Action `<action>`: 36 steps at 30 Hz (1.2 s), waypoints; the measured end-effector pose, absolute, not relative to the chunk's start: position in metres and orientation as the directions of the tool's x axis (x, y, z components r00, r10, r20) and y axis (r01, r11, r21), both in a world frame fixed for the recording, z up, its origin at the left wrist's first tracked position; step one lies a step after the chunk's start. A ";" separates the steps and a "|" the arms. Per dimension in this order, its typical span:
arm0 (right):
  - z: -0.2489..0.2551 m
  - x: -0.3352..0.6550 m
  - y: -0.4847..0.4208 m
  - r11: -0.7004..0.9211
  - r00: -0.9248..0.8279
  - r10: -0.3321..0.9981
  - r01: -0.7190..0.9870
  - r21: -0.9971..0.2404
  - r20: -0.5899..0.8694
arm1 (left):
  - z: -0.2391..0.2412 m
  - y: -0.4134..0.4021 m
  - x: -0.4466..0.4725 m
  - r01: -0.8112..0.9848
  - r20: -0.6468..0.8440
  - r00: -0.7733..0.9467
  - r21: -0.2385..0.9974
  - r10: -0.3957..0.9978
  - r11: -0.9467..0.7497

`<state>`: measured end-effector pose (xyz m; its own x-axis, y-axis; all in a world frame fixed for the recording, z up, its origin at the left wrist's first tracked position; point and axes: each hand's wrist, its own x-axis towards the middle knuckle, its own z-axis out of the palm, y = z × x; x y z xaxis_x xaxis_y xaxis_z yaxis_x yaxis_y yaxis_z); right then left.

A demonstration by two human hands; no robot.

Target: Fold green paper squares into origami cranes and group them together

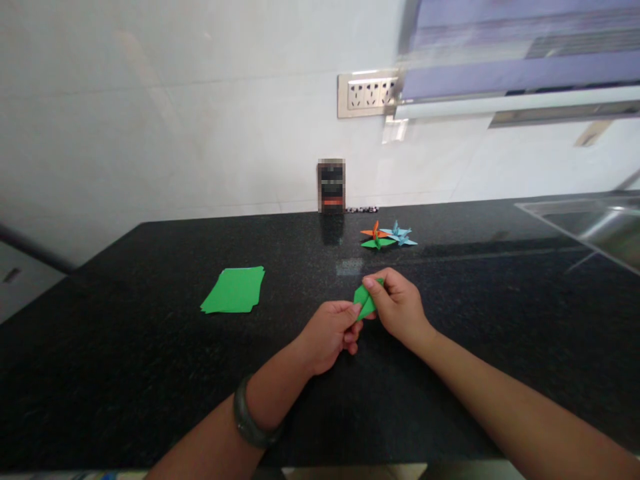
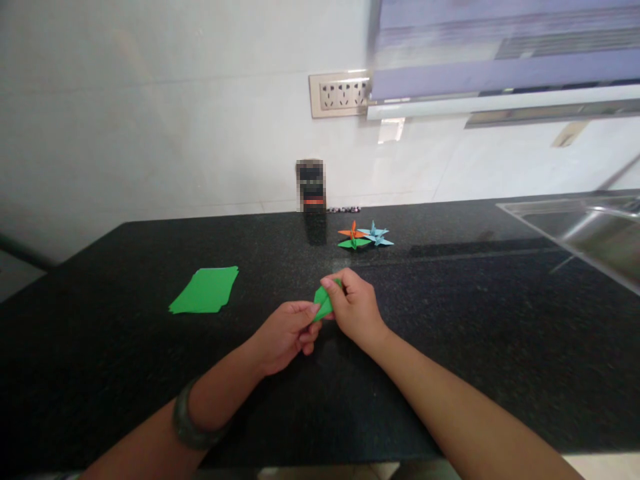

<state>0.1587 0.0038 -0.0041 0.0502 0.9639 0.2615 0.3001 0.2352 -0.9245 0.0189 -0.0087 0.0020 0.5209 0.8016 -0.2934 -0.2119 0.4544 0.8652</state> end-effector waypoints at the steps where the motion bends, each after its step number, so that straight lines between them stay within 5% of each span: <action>1: -0.004 0.160 0.005 0.241 0.052 0.962 0.301 -0.923 0.268 | 0.003 -0.008 0.018 -0.210 -0.294 0.534 0.862 0.793 0.461; 12: -0.006 0.164 0.011 0.322 0.066 0.919 0.443 -0.836 0.389 | 0.009 -0.003 0.016 -0.208 -0.352 0.477 0.845 0.805 0.493; 21: -0.004 0.153 0.011 0.330 -0.018 0.925 0.536 -0.777 0.380 | 0.001 -0.003 0.022 0.005 -0.218 0.446 0.970 0.868 0.242; 28: -0.011 0.155 0.022 0.312 -0.006 0.930 0.540 -0.782 0.367 | 0.002 0.000 0.023 0.113 -0.299 0.413 0.954 0.860 0.277; 36: -0.024 0.157 0.029 0.304 -0.038 0.948 0.404 -0.863 0.316 | 0.001 0.003 0.022 0.027 -0.403 0.395 0.903 0.826 0.428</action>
<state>0.1569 0.0289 -0.0242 -0.0379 0.9479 0.3163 0.4036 0.3041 -0.8630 0.0215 0.0026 0.0009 0.3948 0.8258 -0.4027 0.0266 0.4279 0.9034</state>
